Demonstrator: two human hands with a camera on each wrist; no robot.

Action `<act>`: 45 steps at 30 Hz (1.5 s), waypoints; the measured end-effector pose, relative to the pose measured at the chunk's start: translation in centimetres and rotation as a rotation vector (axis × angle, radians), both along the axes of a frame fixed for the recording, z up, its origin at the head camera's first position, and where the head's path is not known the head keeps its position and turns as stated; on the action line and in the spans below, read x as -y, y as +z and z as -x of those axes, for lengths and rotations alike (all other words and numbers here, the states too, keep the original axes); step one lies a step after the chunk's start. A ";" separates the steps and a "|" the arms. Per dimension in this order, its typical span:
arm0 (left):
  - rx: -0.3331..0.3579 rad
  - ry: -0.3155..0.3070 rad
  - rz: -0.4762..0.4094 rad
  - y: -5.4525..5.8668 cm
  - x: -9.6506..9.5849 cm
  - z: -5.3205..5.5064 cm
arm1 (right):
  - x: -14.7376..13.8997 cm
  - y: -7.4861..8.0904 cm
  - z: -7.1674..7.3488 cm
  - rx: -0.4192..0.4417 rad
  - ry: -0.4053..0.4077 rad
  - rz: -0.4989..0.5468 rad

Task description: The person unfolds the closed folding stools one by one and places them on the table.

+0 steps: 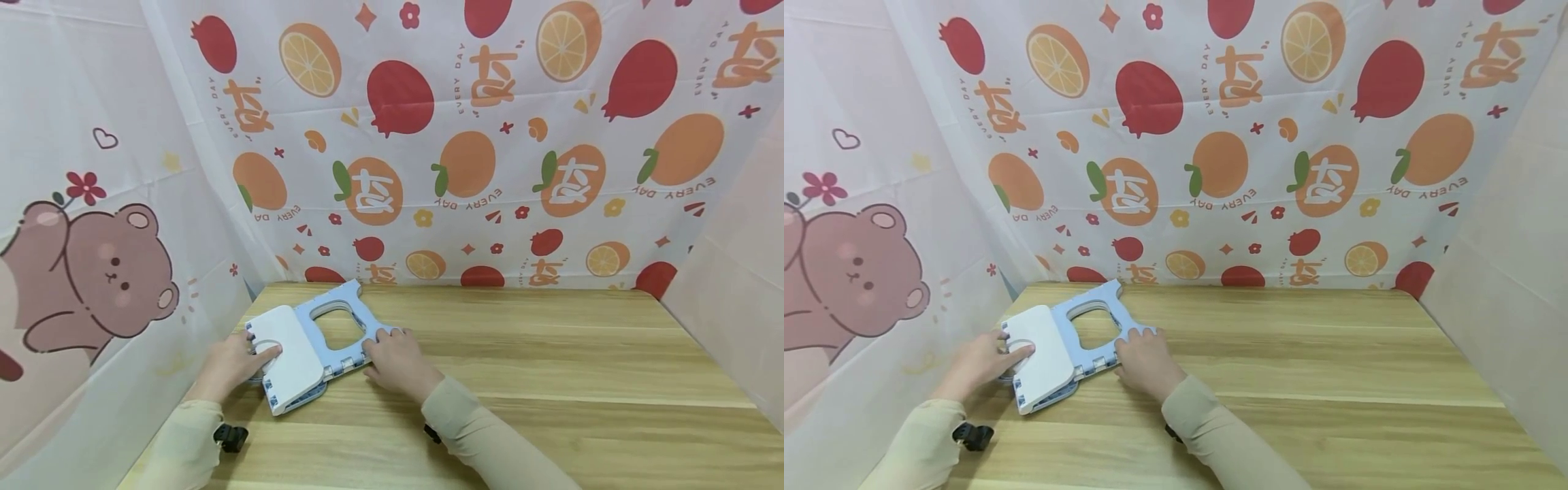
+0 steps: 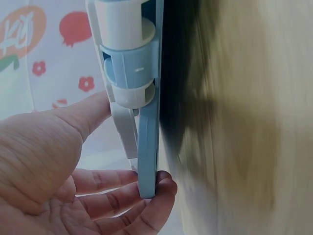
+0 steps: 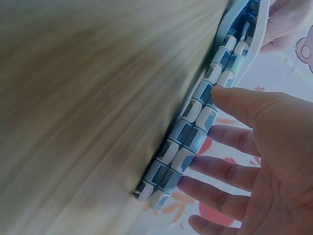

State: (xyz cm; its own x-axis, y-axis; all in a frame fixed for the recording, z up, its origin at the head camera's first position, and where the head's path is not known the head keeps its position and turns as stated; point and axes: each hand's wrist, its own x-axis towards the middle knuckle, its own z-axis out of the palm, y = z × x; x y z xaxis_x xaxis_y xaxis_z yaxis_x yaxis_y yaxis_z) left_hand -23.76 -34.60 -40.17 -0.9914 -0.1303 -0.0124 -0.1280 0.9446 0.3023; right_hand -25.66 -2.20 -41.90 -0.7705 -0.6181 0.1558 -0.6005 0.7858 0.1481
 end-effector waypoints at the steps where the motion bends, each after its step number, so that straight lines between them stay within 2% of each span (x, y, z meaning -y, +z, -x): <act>1: -0.006 -0.003 0.004 -0.1 -0.3 0.1 | -0.3 0.0 -0.1 -0.004 -0.007 -0.004; 5: -0.030 -0.018 -0.006 -0.2 -1.8 0.3 | -1.6 -0.1 -0.4 0.005 -0.020 -0.010; 8: -0.020 -0.024 -0.030 -0.4 -2.8 0.4 | -2.7 -0.3 -0.8 -0.002 -0.011 0.003; 20: -0.030 -0.088 -0.033 -0.7 -7.4 0.8 | -7.3 0.1 -3.1 -0.026 -0.016 0.072; 27: -0.022 -0.125 -0.057 -0.9 -9.9 1.1 | -9.6 0.5 -4.7 -0.074 -0.018 0.096; 34: -0.023 -0.148 -0.087 -0.8 -12.2 1.3 | -11.5 0.5 -5.8 -0.110 -0.045 0.124; 45: -0.050 -0.213 -0.100 -1.1 -15.7 1.8 | -14.0 0.6 -7.3 -0.101 -0.096 0.112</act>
